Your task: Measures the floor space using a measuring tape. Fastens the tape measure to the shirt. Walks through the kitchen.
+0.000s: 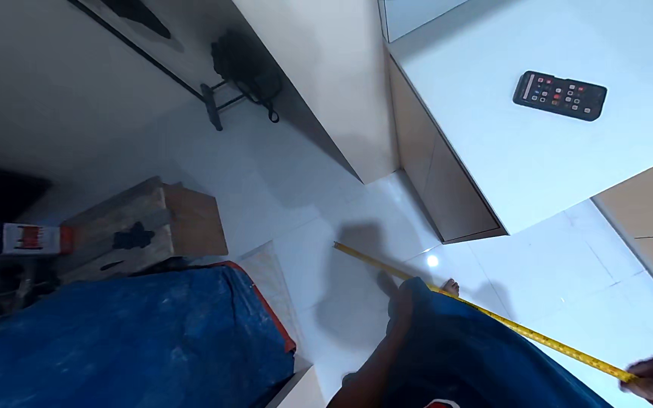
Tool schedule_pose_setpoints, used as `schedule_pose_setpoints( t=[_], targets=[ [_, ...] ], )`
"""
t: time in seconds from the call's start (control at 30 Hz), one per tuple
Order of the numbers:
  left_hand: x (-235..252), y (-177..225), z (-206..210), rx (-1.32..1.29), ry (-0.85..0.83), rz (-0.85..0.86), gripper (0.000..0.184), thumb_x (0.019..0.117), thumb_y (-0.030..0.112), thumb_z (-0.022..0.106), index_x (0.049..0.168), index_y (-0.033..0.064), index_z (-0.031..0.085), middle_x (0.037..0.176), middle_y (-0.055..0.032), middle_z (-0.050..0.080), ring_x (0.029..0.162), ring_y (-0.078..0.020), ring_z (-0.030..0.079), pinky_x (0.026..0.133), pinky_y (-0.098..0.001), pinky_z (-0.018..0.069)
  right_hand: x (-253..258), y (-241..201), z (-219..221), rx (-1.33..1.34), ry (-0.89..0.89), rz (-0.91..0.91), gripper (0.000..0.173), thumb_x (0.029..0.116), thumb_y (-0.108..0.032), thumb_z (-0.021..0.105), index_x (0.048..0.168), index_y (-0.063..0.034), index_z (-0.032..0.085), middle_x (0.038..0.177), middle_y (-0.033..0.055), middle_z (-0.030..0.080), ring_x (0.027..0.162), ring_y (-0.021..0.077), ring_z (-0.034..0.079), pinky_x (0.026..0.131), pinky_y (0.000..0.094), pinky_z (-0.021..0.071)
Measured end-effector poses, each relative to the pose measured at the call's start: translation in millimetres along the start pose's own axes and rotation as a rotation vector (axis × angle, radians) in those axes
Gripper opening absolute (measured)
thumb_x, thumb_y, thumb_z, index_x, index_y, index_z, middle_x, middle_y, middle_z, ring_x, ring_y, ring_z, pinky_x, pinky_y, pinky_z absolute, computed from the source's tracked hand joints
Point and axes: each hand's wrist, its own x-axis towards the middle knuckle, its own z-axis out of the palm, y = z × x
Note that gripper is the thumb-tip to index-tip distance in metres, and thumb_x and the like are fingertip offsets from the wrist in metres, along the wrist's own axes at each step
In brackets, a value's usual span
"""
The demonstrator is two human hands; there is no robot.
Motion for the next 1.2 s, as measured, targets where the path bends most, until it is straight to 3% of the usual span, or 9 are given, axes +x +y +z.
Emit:
schedule_pose_setpoints(
  t=[0.13,0.2,0.3,0.47,0.77,0.87,1.03,1.2],
  targets=[
    [-5,5,4,0.035,-0.022,-0.007,0.036,0.1102,0.011,0.041,0.136,-0.0086,0.056,0.135,-0.0274,0.061,0.127,-0.0306,0.057,0.109,-0.0435,0.0414,60,-119,10,-0.167,0.021,-0.151,0.036,0.1064,-0.036,0.055,0.113,-0.0044,0.070,0.089,0.0132,0.068,0.079,0.0244,0.065,0.078,0.0480,0.0535],
    [-7,6,7,0.058,-0.018,0.007,0.035,0.1101,0.012,0.042,0.133,-0.0080,0.059,0.132,-0.0269,0.062,0.125,-0.0310,0.058,0.108,-0.0442,0.0422,84,-182,25,-0.287,0.056,-0.252,0.040,0.1091,-0.036,0.048,0.115,-0.0023,0.069,0.097,0.0190,0.068,0.091,0.0318,0.065,0.087,0.0562,0.0500],
    [-8,0,7,0.048,-0.011,0.038,0.034,0.1099,0.010,0.042,0.131,-0.0084,0.060,0.130,-0.0264,0.063,0.124,-0.0293,0.059,0.108,-0.0423,0.0430,105,-227,39,-0.433,0.088,-0.276,0.041,0.1095,-0.035,0.046,0.107,-0.0019,0.070,0.099,0.0200,0.067,0.096,0.0345,0.063,0.088,0.0591,0.0467],
    [-16,11,1,0.031,-0.050,0.051,0.031,0.1080,0.006,0.043,0.127,-0.0097,0.061,0.123,-0.0253,0.066,0.115,-0.0253,0.062,0.103,-0.0388,0.0466,84,-187,32,-0.368,0.074,-0.223,0.035,0.1085,-0.032,0.051,0.109,-0.0037,0.071,0.097,0.0177,0.069,0.093,0.0310,0.065,0.088,0.0558,0.0493],
    [-13,11,-1,-0.061,-0.020,0.091,0.030,0.1076,0.003,0.042,0.126,-0.0108,0.062,0.125,-0.0260,0.064,0.117,-0.0241,0.060,0.104,-0.0371,0.0442,51,-39,38,-0.095,0.056,-0.104,0.028,0.1048,-0.029,0.057,0.099,-0.0059,0.072,0.080,0.0073,0.068,0.073,0.0189,0.065,0.073,0.0438,0.0530],
    [-15,14,3,-0.071,-0.003,0.093,0.031,0.1077,0.002,0.041,0.126,-0.0120,0.061,0.124,-0.0265,0.064,0.116,-0.0228,0.059,0.103,-0.0350,0.0439,35,-31,46,-0.045,0.046,-0.069,0.027,0.1058,-0.024,0.056,0.101,-0.0021,0.071,0.081,0.0083,0.067,0.074,0.0180,0.063,0.074,0.0421,0.0512],
    [-18,15,16,-0.022,0.009,0.187,0.031,0.1066,-0.001,0.039,0.123,-0.0187,0.059,0.124,-0.0333,0.062,0.118,-0.0303,0.059,0.106,-0.0381,0.0424,42,17,30,-0.047,0.061,-0.091,0.028,0.1031,-0.032,0.059,0.097,-0.0077,0.073,0.077,0.0040,0.069,0.069,0.0154,0.064,0.069,0.0398,0.0525],
    [-28,25,23,0.004,0.004,0.169,0.034,0.1077,0.000,0.038,0.128,-0.0201,0.056,0.134,-0.0368,0.056,0.131,-0.0357,0.052,0.113,-0.0385,0.0357,0,7,19,-0.064,0.027,-0.041,0.026,0.1059,-0.020,0.056,0.102,0.0012,0.071,0.079,0.0082,0.066,0.071,0.0164,0.061,0.071,0.0388,0.0503]
  ],
)
